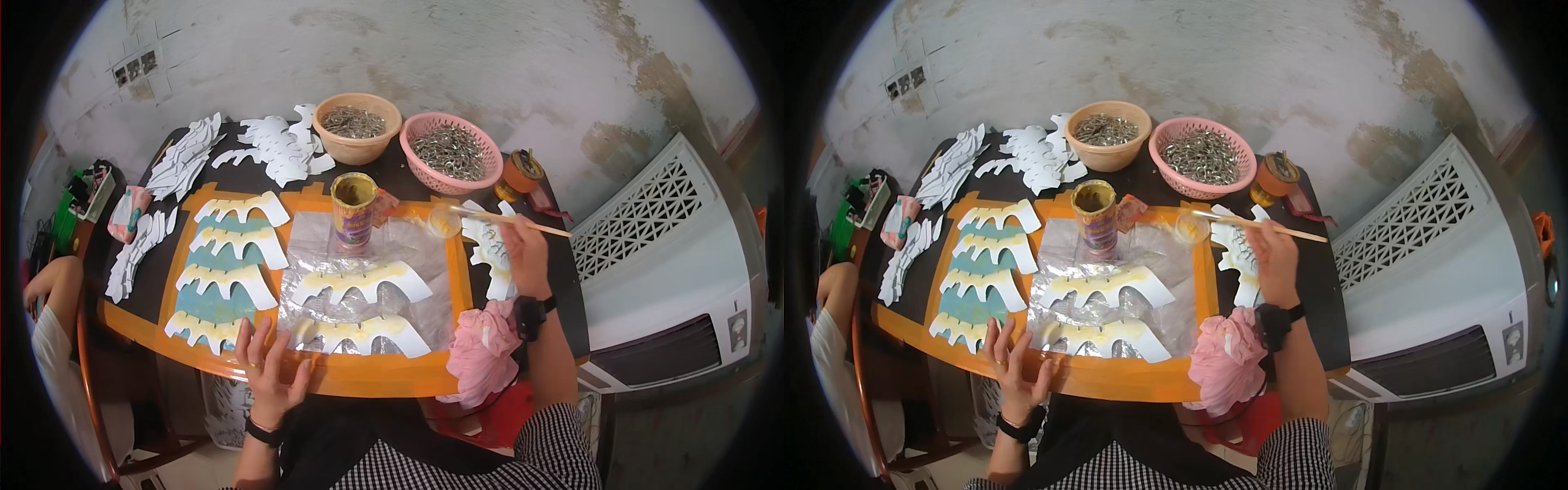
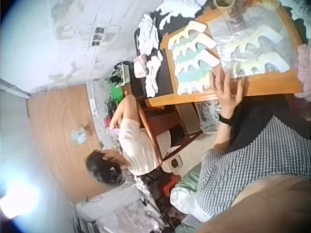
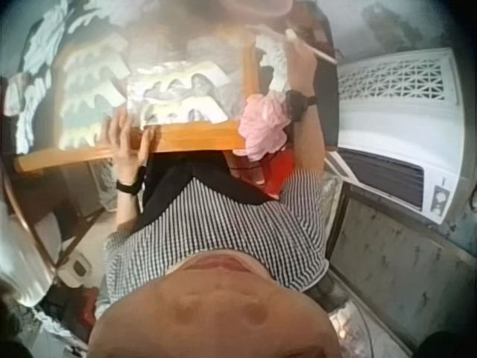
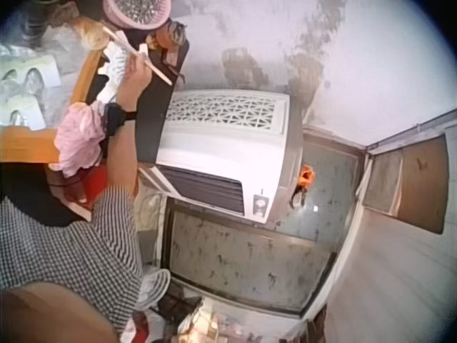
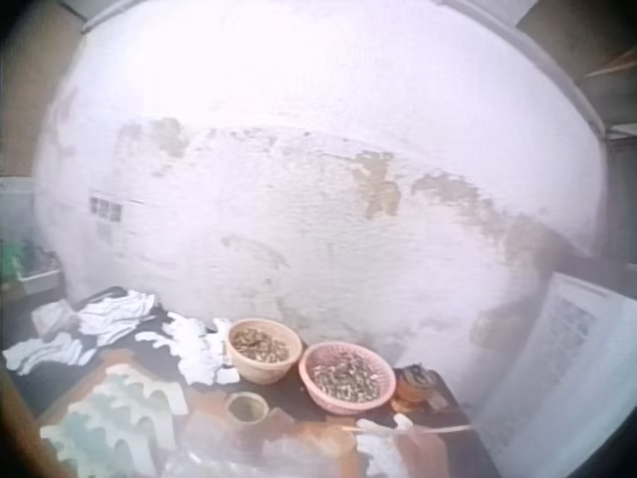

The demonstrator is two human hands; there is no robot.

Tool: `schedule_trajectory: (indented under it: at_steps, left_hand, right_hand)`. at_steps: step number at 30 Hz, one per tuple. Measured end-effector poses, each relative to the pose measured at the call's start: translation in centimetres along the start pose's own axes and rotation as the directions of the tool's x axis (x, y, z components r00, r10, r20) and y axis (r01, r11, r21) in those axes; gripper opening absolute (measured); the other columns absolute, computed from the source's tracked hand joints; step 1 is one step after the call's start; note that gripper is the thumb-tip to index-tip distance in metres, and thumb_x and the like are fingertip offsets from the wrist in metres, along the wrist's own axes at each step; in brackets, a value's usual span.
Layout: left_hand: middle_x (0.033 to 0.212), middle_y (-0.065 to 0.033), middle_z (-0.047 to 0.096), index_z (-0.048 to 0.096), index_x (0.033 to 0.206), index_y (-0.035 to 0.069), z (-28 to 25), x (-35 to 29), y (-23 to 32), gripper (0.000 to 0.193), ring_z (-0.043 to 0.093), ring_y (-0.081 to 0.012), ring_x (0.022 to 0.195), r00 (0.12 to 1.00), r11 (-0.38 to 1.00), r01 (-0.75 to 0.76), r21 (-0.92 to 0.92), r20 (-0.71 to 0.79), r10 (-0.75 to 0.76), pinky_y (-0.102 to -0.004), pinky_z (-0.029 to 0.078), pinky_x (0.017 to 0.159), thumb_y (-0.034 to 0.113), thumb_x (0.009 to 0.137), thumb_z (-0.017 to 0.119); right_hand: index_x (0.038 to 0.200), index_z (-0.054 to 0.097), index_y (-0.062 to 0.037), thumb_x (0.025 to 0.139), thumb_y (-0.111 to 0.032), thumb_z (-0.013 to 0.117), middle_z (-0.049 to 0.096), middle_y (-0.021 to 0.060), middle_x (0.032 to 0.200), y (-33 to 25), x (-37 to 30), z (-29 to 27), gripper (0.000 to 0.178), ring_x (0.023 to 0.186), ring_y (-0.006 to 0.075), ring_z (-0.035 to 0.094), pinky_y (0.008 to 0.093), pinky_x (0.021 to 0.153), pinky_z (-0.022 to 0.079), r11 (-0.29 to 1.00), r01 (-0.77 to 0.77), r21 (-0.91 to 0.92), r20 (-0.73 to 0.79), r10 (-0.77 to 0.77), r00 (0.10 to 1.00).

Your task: Applying glue and attaching eyelet rings to shoe upper components at a manufacturing station.

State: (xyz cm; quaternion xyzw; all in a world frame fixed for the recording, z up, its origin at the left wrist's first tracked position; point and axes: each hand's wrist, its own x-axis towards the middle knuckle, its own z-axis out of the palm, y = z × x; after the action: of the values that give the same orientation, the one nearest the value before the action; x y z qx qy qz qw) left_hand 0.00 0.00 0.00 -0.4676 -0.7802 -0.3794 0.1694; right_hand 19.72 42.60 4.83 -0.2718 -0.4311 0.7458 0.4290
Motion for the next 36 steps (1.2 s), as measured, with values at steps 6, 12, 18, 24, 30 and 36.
schedule_trajectory:
  at_steps: [6,12,18,24,30,36]
  left_hand:
    - [0.143,-0.0167,0.047,0.064,0.119,0.005,-0.4,-0.1,0.0,0.047,0.027,-0.0428,0.143,0.999,0.996,-0.035,-0.081,0.032,0.037,-0.0534,0.028,0.115,0.014,0.074,0.075]
    - [0.142,-0.0144,0.049,0.065,0.121,0.009,-0.9,0.0,-0.5,0.05,0.033,-0.0426,0.139,0.999,0.997,-0.031,-0.078,0.039,0.034,-0.0494,0.034,0.111,0.018,0.073,0.077]
    - [0.141,-0.0147,0.049,0.065,0.12,0.009,-1.0,0.1,-0.4,0.05,0.033,-0.0433,0.139,0.997,0.993,-0.056,-0.102,0.04,0.061,-0.0498,0.035,0.111,0.017,0.072,0.078]
    - [0.14,-0.0151,0.05,0.065,0.12,0.008,-1.0,0.0,-0.4,0.05,0.034,-0.0436,0.138,0.998,0.993,-0.046,-0.108,0.036,0.05,-0.0502,0.035,0.11,0.015,0.072,0.078]
    - [0.139,-0.0151,0.05,0.065,0.119,0.007,-1.0,0.1,-0.2,0.049,0.035,-0.0439,0.138,0.997,0.993,-0.055,-0.108,0.044,0.06,-0.0507,0.036,0.109,0.014,0.072,0.077]
    - [0.138,-0.0148,0.052,0.066,0.117,0.007,-1.0,0.4,-0.1,0.046,0.037,-0.0433,0.137,0.998,0.992,-0.05,-0.112,0.038,0.054,-0.051,0.037,0.109,0.012,0.073,0.077]
  right_hand:
    - [0.111,0.054,0.0076,0.098,-0.007,0.058,0.061,0.0139,0.11,5.0,-0.1,3.8,0.02,0.11,0.0264,0.064,0.0342,0.103,0.052,1.0,-0.01,0.022,0.046,0.009,0.999]
    - [0.11,0.055,0.0083,0.097,-0.007,0.06,0.062,0.0144,0.11,4.4,-2.5,4.5,0.021,0.108,0.0259,0.065,0.0326,0.1,0.054,0.998,-0.04,0.05,-0.036,0.042,0.998]
    - [0.109,0.056,0.0065,0.096,-0.005,0.06,0.065,0.0152,0.106,4.0,-3.6,1.0,0.018,0.103,0.0233,0.067,0.0343,0.099,0.056,0.994,-0.078,0.074,-0.059,0.082,0.995]
    - [0.107,0.057,0.0061,0.097,-0.007,0.058,0.064,0.0122,0.1,1.1,-5.8,1.4,0.017,0.096,0.0217,0.066,0.0395,0.099,0.055,0.938,-0.343,0.054,-0.014,0.344,0.939]
    - [0.121,0.057,-0.0011,0.088,-0.012,0.07,0.059,0.0119,0.121,-0.2,-2.8,5.6,0.038,0.11,0.0226,0.06,0.0367,0.093,0.054,0.647,0.163,-0.744,0.326,0.139,0.935]
    - [0.133,0.054,-0.0091,0.079,-0.009,0.073,0.058,0.0127,0.128,0.8,4.4,7.5,0.057,0.121,0.0338,0.051,0.0423,0.102,0.042,-0.099,0.878,-0.468,0.848,0.231,0.478]
